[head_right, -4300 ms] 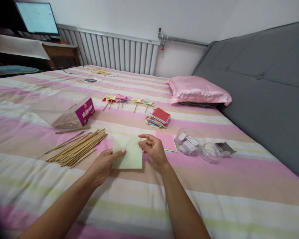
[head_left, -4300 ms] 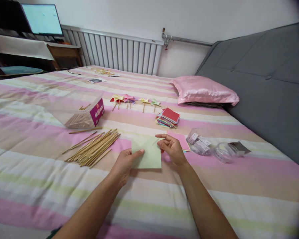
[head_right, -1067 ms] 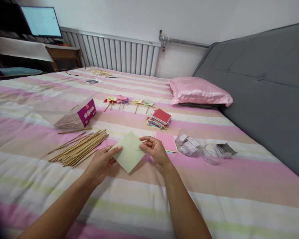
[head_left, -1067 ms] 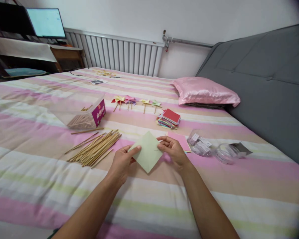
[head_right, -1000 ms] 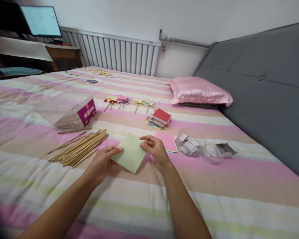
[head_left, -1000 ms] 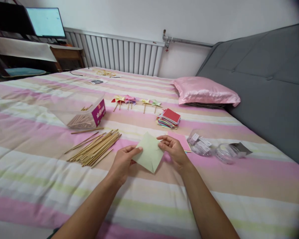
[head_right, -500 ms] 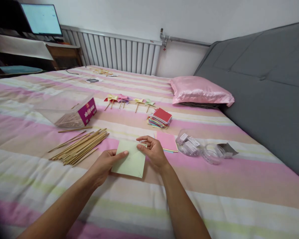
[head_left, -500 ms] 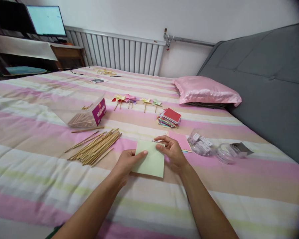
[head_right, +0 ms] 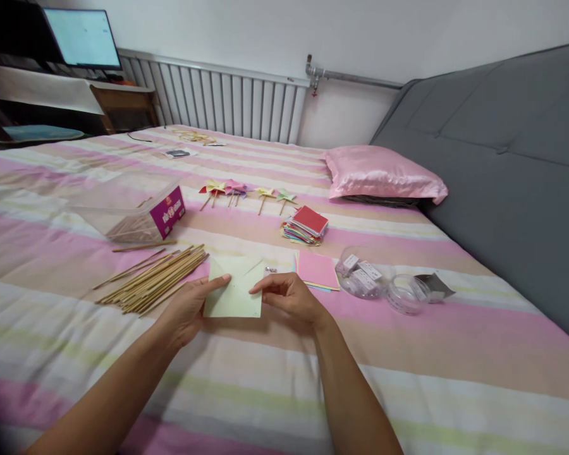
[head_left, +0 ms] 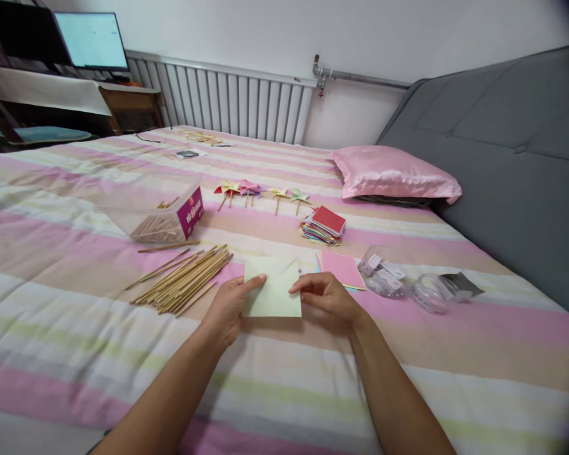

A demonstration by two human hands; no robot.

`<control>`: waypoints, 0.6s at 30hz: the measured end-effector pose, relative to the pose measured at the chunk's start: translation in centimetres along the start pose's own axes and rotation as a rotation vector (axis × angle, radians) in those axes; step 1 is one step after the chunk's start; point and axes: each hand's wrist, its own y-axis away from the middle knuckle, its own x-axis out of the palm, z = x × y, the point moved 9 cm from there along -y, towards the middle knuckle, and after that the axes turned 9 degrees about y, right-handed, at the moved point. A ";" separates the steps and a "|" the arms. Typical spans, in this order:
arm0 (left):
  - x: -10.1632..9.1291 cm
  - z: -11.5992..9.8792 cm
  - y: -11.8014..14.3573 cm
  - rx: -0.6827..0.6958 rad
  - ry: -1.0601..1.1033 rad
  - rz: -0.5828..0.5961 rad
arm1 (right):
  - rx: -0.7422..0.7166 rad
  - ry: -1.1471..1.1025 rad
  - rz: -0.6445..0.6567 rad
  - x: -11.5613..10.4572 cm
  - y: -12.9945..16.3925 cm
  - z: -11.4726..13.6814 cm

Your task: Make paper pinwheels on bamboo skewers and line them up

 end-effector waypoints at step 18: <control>-0.2 0.6 -0.1 0.019 -0.176 0.008 | -0.023 0.171 0.156 1.2 0.3 0.6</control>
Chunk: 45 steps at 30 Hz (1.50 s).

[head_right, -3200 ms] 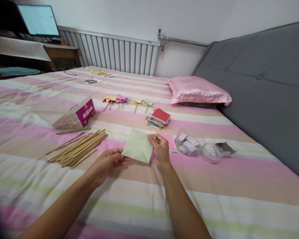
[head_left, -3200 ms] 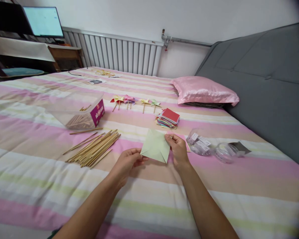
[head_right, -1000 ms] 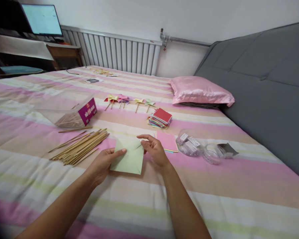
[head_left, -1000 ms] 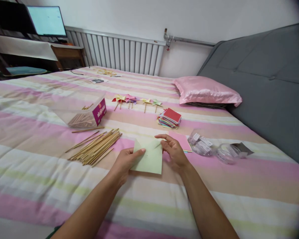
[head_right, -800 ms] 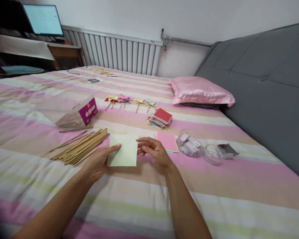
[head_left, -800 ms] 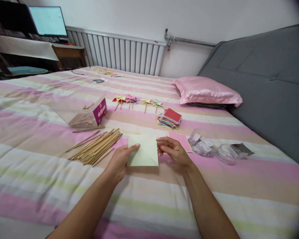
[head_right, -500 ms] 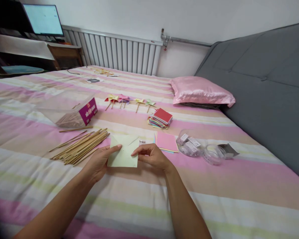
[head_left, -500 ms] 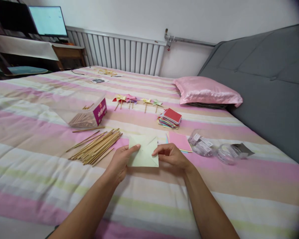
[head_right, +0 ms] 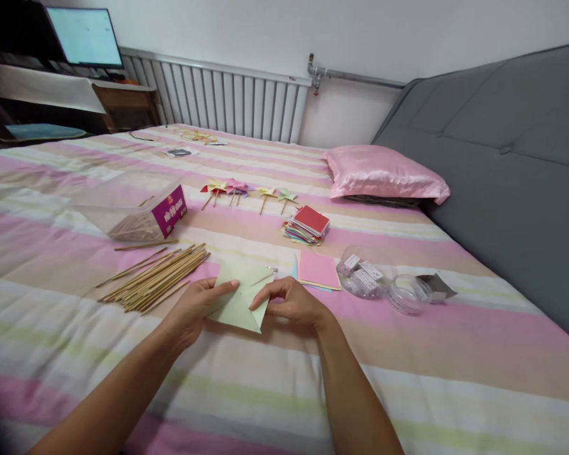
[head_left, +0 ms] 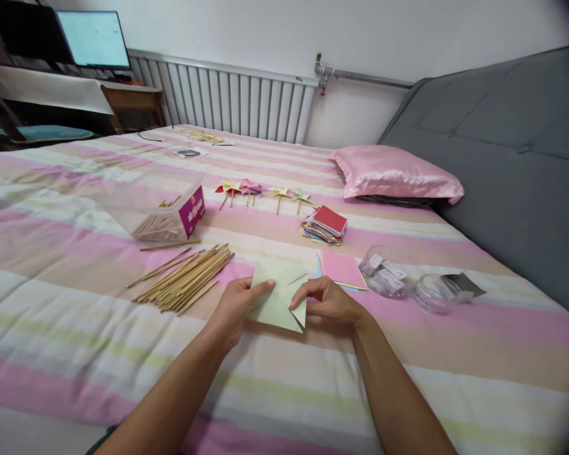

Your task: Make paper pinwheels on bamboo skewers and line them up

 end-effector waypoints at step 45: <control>1.6 0.6 0.4 0.004 -0.064 0.105 | 0.128 0.056 -0.276 -1.7 -0.3 -1.8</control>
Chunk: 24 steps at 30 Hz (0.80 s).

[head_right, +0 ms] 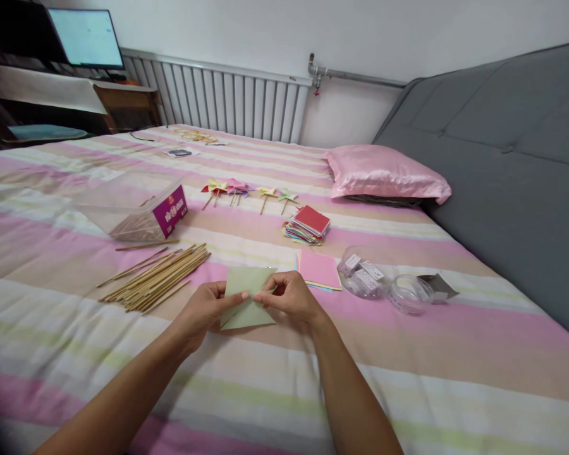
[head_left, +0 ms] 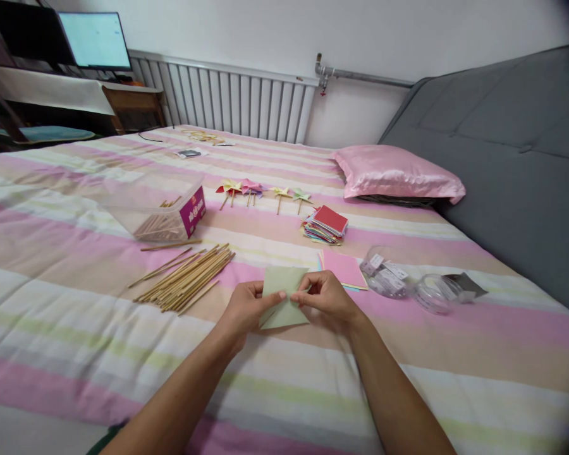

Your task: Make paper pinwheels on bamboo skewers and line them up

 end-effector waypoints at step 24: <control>-0.7 -0.2 0.2 0.042 0.122 -0.149 | -0.061 -0.192 -0.009 0.7 0.0 1.2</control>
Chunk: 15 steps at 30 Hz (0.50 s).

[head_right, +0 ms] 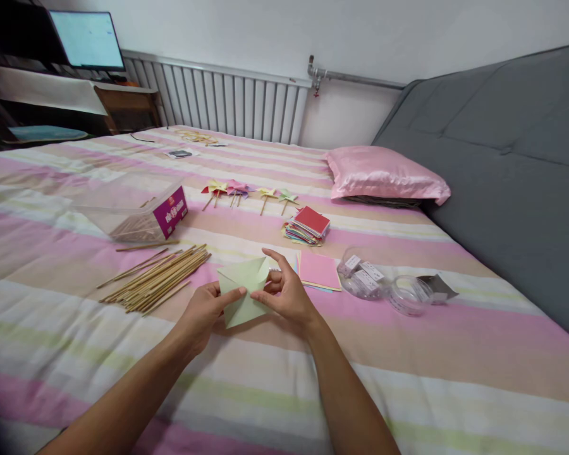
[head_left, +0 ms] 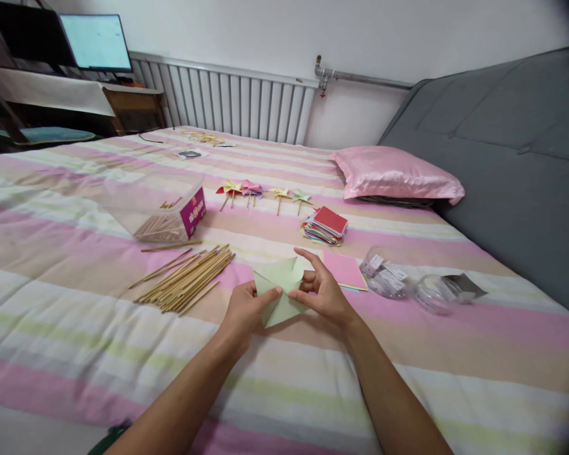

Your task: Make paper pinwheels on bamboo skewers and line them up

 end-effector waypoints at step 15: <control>0.4 0.6 0.0 0.009 0.024 0.047 | 0.032 -0.084 -0.020 0.0 0.0 -0.5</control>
